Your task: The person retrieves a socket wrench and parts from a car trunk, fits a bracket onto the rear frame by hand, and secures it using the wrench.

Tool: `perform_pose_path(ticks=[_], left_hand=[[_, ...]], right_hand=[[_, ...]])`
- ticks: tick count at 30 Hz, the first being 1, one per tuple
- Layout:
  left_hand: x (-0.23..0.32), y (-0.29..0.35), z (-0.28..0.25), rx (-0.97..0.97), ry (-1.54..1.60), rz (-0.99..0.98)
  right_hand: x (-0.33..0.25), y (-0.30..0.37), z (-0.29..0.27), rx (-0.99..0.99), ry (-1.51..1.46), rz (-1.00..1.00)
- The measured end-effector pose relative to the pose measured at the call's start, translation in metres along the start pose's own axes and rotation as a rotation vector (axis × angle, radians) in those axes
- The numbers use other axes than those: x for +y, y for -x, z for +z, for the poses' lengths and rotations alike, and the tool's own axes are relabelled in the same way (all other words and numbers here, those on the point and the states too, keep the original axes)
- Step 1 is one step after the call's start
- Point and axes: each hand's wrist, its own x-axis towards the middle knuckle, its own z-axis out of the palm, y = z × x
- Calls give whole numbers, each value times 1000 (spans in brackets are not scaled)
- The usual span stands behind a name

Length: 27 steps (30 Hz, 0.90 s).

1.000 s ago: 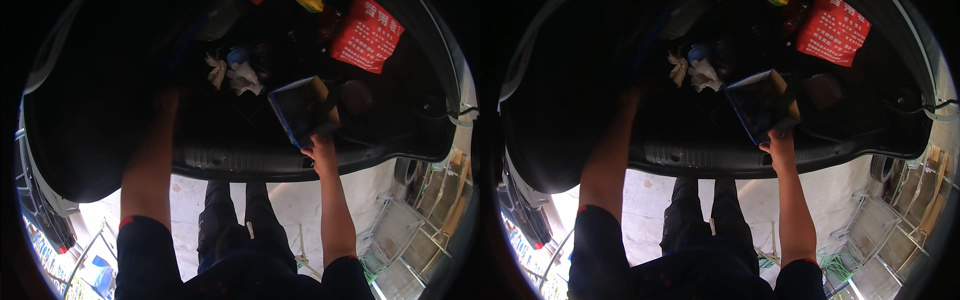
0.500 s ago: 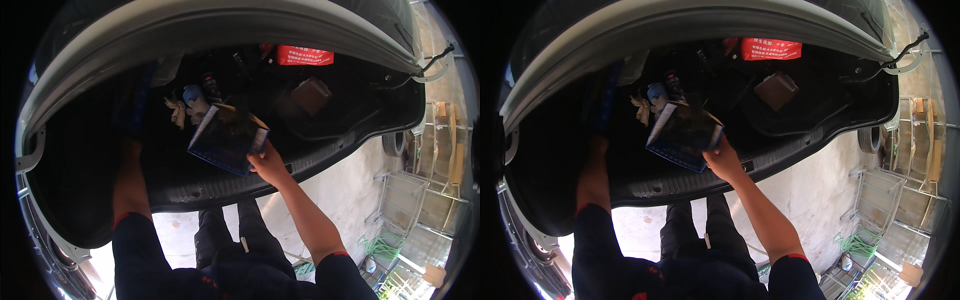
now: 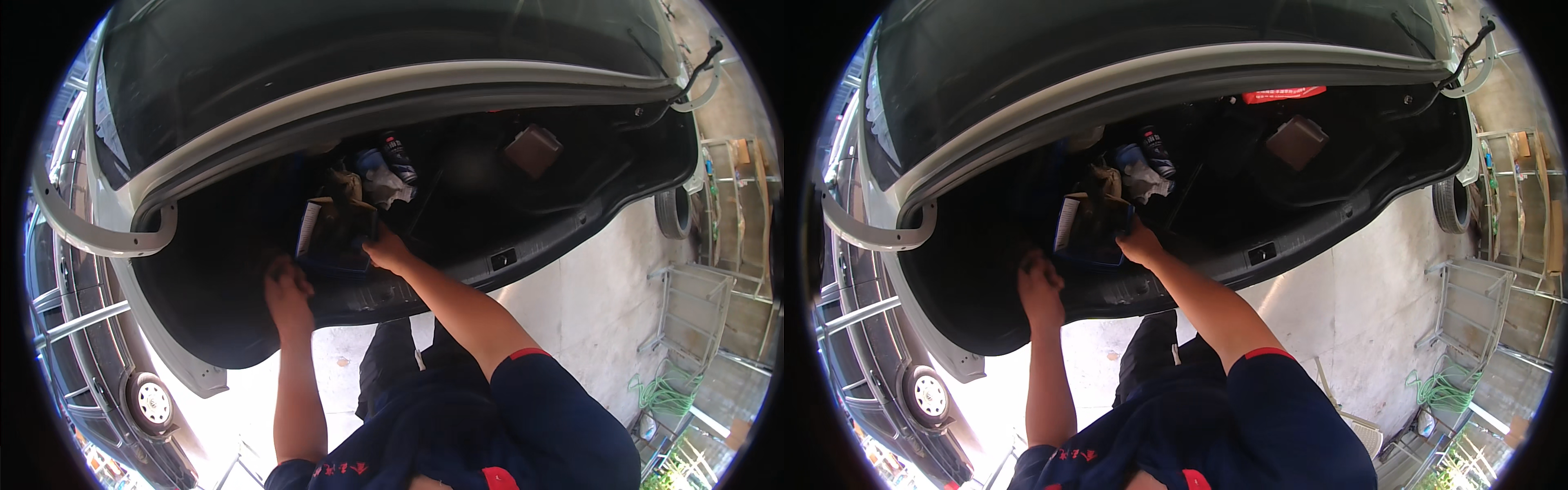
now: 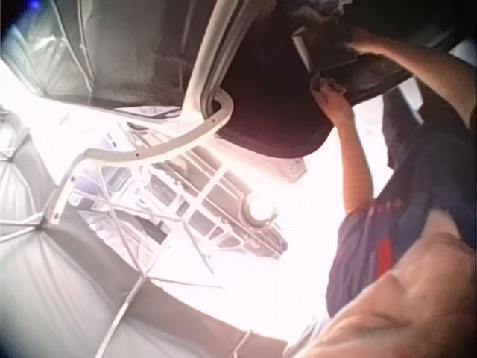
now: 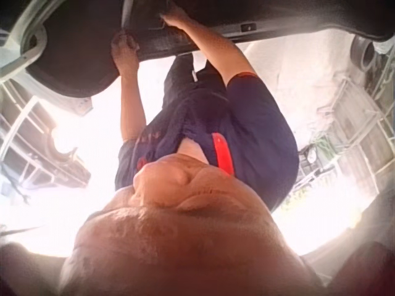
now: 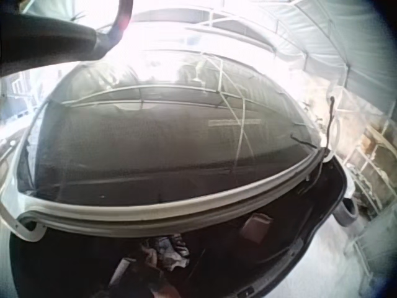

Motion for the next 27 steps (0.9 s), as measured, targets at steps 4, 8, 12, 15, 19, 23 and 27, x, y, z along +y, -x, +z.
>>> perform_pose_path(ticks=[4,8,12,15,19,23,27], left_hand=[[-31,46,-21,-264,488,-251],[-53,55,-21,-526,348,-149],[-32,74,-2,-699,213,82],[-11,99,35,-834,228,154],[-2,144,107,-1023,127,403],[-8,236,189,-1138,91,404],[-44,313,295,-1254,376,-13]], right_hand=[[14,-30,31,20,45,37],[30,-31,22,195,181,-54],[0,36,2,22,97,-31],[-13,104,-57,-206,67,-56],[58,207,-146,41,-70,-205],[174,330,-252,244,-162,-98],[293,426,-339,441,-173,84]])
